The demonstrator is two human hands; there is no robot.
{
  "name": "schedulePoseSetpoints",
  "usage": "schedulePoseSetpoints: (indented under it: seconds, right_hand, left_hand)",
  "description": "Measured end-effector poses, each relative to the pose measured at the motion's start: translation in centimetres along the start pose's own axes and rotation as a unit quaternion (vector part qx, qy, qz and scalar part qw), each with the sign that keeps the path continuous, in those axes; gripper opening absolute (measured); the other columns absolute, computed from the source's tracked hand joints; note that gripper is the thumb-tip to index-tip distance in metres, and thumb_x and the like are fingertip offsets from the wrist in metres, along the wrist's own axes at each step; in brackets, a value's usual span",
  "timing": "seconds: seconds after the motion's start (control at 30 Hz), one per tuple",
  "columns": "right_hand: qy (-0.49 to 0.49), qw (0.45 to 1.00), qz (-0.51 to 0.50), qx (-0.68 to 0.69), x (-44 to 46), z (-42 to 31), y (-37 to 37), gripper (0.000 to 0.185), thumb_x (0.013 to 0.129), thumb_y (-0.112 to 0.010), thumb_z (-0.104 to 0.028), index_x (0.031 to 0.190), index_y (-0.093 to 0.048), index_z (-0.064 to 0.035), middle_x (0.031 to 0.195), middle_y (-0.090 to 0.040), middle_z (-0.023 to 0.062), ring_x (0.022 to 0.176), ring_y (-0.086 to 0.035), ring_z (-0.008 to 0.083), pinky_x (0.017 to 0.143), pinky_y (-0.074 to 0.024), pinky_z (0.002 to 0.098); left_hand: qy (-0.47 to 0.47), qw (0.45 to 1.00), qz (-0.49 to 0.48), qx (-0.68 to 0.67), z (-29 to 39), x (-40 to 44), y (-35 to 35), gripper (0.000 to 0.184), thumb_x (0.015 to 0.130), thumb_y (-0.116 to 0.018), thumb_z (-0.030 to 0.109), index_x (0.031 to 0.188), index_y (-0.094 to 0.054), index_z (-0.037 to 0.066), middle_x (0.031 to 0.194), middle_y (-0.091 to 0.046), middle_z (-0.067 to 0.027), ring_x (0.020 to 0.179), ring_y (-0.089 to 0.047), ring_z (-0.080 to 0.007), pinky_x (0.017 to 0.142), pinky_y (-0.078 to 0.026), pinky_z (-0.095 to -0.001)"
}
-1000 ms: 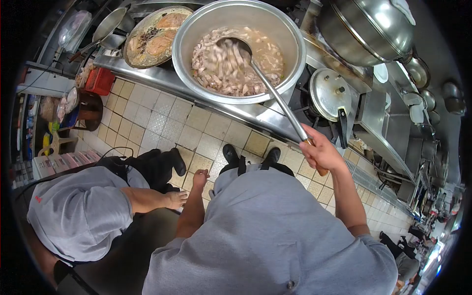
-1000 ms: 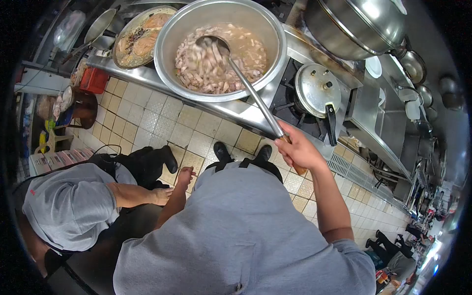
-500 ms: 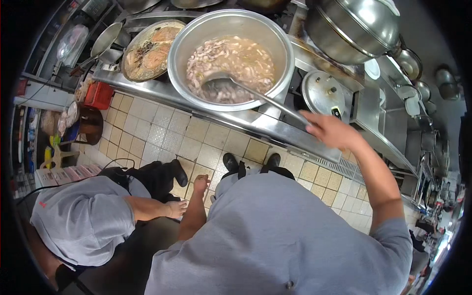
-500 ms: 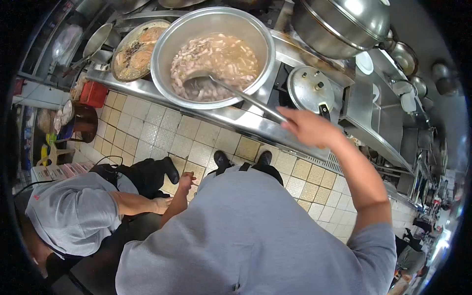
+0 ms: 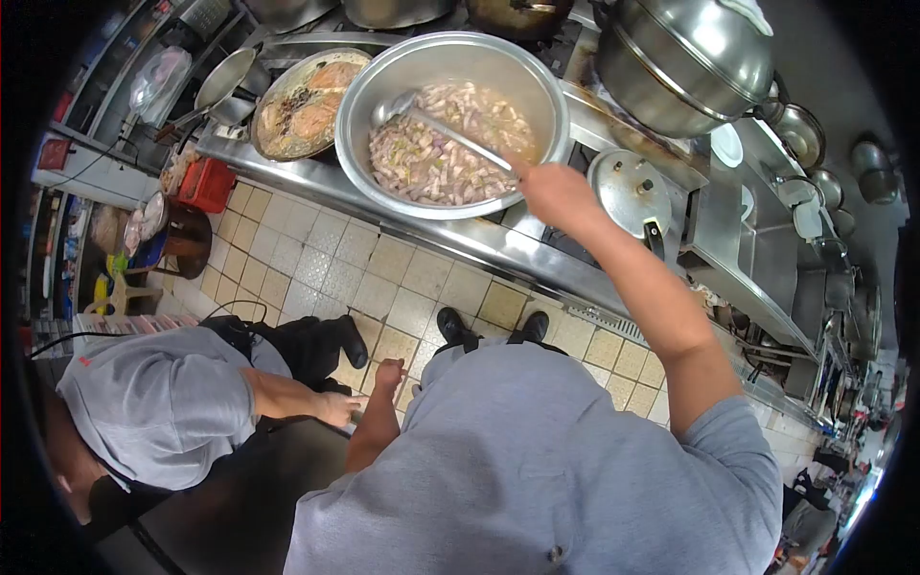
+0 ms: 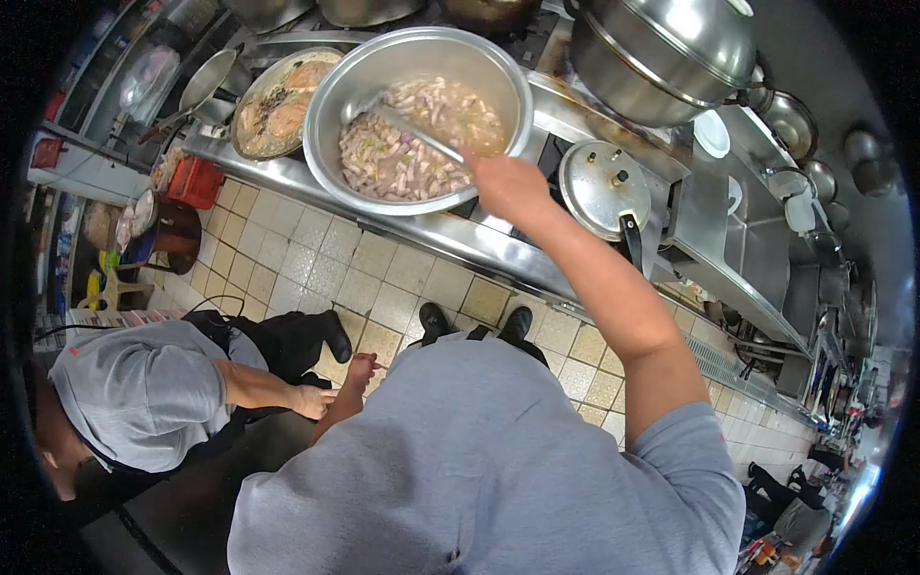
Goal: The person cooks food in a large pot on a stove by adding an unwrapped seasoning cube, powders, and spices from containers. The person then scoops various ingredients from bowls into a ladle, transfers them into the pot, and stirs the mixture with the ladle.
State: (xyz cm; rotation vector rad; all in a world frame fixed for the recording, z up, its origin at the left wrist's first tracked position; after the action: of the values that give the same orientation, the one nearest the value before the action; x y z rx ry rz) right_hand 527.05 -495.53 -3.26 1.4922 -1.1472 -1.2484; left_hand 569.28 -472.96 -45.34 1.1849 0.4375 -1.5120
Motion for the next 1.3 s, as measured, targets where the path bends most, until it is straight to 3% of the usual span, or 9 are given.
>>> schedulePoseSetpoints:
  seconds: [0.1,0.23,0.53,0.7,0.8,0.93,1.1,1.23,1.3]
  right_hand:
    - [0.006,0.999,-0.023,-0.028,-2.3,2.5,-0.6,0.054,0.090,-0.048,-0.015,0.141,-0.035,-0.0250,0.088,-0.065,0.0173,0.083,-0.064,0.0356,0.071,-0.0505,0.0464]
    - [-0.040,0.994,-0.053,-0.085,-6.5,8.0,3.0,0.052,0.093,-0.050,-0.026,0.142,-0.033,-0.0326,0.090,-0.064,0.0154,0.083,-0.063,0.0338,0.072,-0.0497,0.0456]
    - [-0.058,0.998,0.003,-0.004,-16.2,10.2,16.0,0.053,0.077,-0.065,-0.006,0.127,-0.055,-0.0204,0.080,-0.061,0.0215,0.076,-0.057,0.0412,0.067,-0.0432,0.0459]
    - [-0.064,0.994,-0.056,-0.071,-10.6,10.0,9.3,0.042,0.086,-0.060,-0.018,0.127,-0.055,-0.0247,0.102,-0.064,0.0167,0.095,-0.060,0.0345,0.082,-0.0473,0.0442]
    - [-0.036,0.998,-0.009,0.056,-6.4,10.2,6.8,0.039,0.086,-0.060,-0.019,0.125,-0.056,-0.0145,0.110,-0.063,0.0160,0.102,-0.058,0.0356,0.088,-0.0456,0.0433]
    - [-0.025,0.991,0.035,0.124,-4.2,10.6,5.6,0.041,0.087,-0.057,-0.017,0.127,-0.052,-0.0064,0.108,-0.061,0.0238,0.103,-0.057,0.0383,0.088,-0.0459,0.0444]
    - [-0.040,0.997,0.023,0.069,-0.2,5.1,0.5,0.054,0.083,-0.048,-0.002,0.136,-0.040,-0.0084,0.098,-0.064,0.0227,0.099,-0.061,0.0366,0.082,-0.0496,0.0470]
    - [-0.002,0.999,-0.036,0.004,-2.9,3.0,4.0,0.055,0.081,-0.047,0.000,0.135,-0.044,-0.0109,0.093,-0.065,0.0194,0.092,-0.063,0.0360,0.077,-0.0519,0.0449]
    - [0.007,1.000,-0.028,-0.007,-3.2,2.1,3.9,0.056,0.080,-0.047,0.000,0.135,-0.044,-0.0138,0.092,-0.065,0.0182,0.090,-0.064,0.0345,0.075,-0.0521,0.0443]
  left_hand:
    - [-0.018,0.998,0.024,-0.050,2.2,-0.2,-0.1,0.028,0.088,-0.055,0.032,0.100,-0.058,0.007,0.077,-0.063,-0.0025,0.051,-0.045,-0.0091,0.040,-0.033,-0.0266]
    - [-0.071,0.992,0.037,-0.097,6.1,-0.5,-0.4,0.032,0.088,-0.055,0.034,0.107,-0.056,0.008,0.081,-0.064,-0.0029,0.053,-0.045,-0.0082,0.042,-0.033,-0.0252]
    - [-0.032,0.994,0.043,-0.095,3.2,-1.1,-1.7,0.031,0.086,-0.061,0.025,0.098,-0.058,-0.003,0.073,-0.063,-0.0101,0.061,-0.059,-0.0152,0.053,-0.044,-0.0296]
    - [-0.023,0.999,0.018,-0.028,3.3,0.3,-1.7,0.030,0.085,-0.061,0.025,0.097,-0.059,-0.003,0.075,-0.064,-0.0104,0.064,-0.062,-0.0165,0.053,-0.045,-0.0295]
    - [-0.055,0.998,0.012,-0.022,5.8,1.3,-1.6,0.029,0.086,-0.056,0.036,0.098,-0.057,0.009,0.078,-0.061,-0.0017,0.056,-0.045,-0.0098,0.044,-0.035,-0.0266]
    - [-0.101,0.994,0.031,-0.040,10.4,0.0,-1.0,0.030,0.086,-0.057,0.036,0.100,-0.058,0.010,0.078,-0.062,-0.0009,0.057,-0.045,-0.0093,0.045,-0.035,-0.0258]
    - [-0.090,0.996,0.005,-0.021,9.8,-0.2,-1.6,0.027,0.086,-0.056,0.034,0.098,-0.057,0.010,0.078,-0.062,-0.0011,0.057,-0.045,-0.0090,0.044,-0.034,-0.0252]
    - [-0.061,0.997,0.023,-0.049,7.5,-1.1,-1.4,0.026,0.086,-0.056,0.033,0.099,-0.056,0.010,0.078,-0.061,-0.0016,0.057,-0.045,-0.0087,0.044,-0.033,-0.0252]
    - [-0.072,0.992,0.046,-0.095,6.2,-0.9,-0.8,0.030,0.087,-0.060,0.029,0.098,-0.060,0.002,0.075,-0.066,-0.0091,0.053,-0.051,-0.0109,0.046,-0.040,-0.0276]
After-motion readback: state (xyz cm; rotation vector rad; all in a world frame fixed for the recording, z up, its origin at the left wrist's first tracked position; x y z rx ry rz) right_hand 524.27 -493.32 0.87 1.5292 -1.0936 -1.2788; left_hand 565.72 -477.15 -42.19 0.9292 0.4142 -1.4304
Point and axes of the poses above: each hand's wrist, its own x-axis towards the middle knuckle, its own y-axis out of the back of the hand, z = x × y, the point moved 8 cm from there along x, towards the middle knuckle
